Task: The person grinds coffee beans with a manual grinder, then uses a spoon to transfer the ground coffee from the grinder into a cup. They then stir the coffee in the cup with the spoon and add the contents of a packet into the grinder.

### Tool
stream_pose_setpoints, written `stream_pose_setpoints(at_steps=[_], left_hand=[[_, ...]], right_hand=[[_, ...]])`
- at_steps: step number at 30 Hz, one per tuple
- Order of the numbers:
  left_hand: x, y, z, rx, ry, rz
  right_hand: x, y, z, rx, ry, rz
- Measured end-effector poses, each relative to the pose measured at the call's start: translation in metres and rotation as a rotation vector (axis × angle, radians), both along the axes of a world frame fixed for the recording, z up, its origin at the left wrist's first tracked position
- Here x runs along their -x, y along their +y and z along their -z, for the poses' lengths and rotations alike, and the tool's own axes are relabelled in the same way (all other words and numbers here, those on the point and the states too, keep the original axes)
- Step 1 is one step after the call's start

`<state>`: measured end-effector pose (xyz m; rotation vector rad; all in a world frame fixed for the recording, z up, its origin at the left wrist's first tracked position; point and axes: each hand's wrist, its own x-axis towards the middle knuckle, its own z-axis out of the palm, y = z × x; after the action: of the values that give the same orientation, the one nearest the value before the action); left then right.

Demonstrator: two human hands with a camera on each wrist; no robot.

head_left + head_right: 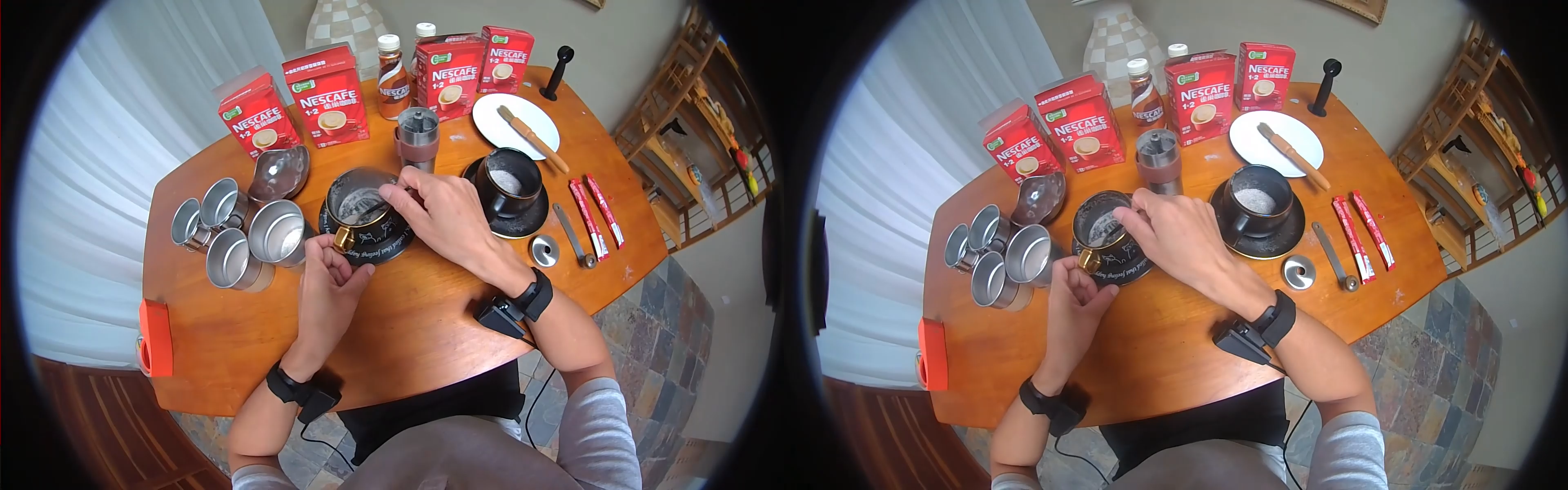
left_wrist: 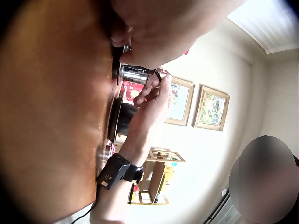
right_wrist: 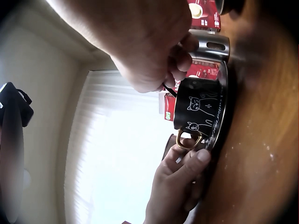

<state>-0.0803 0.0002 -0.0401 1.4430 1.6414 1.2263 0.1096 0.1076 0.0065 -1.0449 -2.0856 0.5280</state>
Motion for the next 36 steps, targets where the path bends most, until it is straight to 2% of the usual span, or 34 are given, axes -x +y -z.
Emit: stream_pose_setpoints(at_steps=[4,9,14,20,29,33,36], left_hand=[[0.002,0.001,0.003,-0.016,0.012,-0.003],[0.003,0.004,0.007,-0.02,0.155,-0.012],[0.002,0.008,0.008,-0.055,0.227,-0.031],[0.007,0.012,0.016,-0.111,0.197,-0.01],[0.001,-0.003,-0.003,-0.033,-0.102,0.023],[0.002,-0.005,-0.002,-0.159,-0.124,0.088],[0.006,-0.009,-0.001,-0.082,-0.062,0.169]], right_hand=[[-0.001,-0.001,0.001,-0.085,0.029,-0.008],[0.002,-0.006,-0.002,-0.138,0.122,0.004],[0.004,-0.004,0.001,-0.211,0.07,-0.012],[-0.001,-0.003,-0.001,-0.138,0.012,-0.041],[-0.008,0.001,-0.004,-0.154,0.049,0.056],[-0.007,0.002,-0.002,-0.193,0.036,0.096],[-0.005,0.002,-0.001,-0.201,0.037,0.104]])
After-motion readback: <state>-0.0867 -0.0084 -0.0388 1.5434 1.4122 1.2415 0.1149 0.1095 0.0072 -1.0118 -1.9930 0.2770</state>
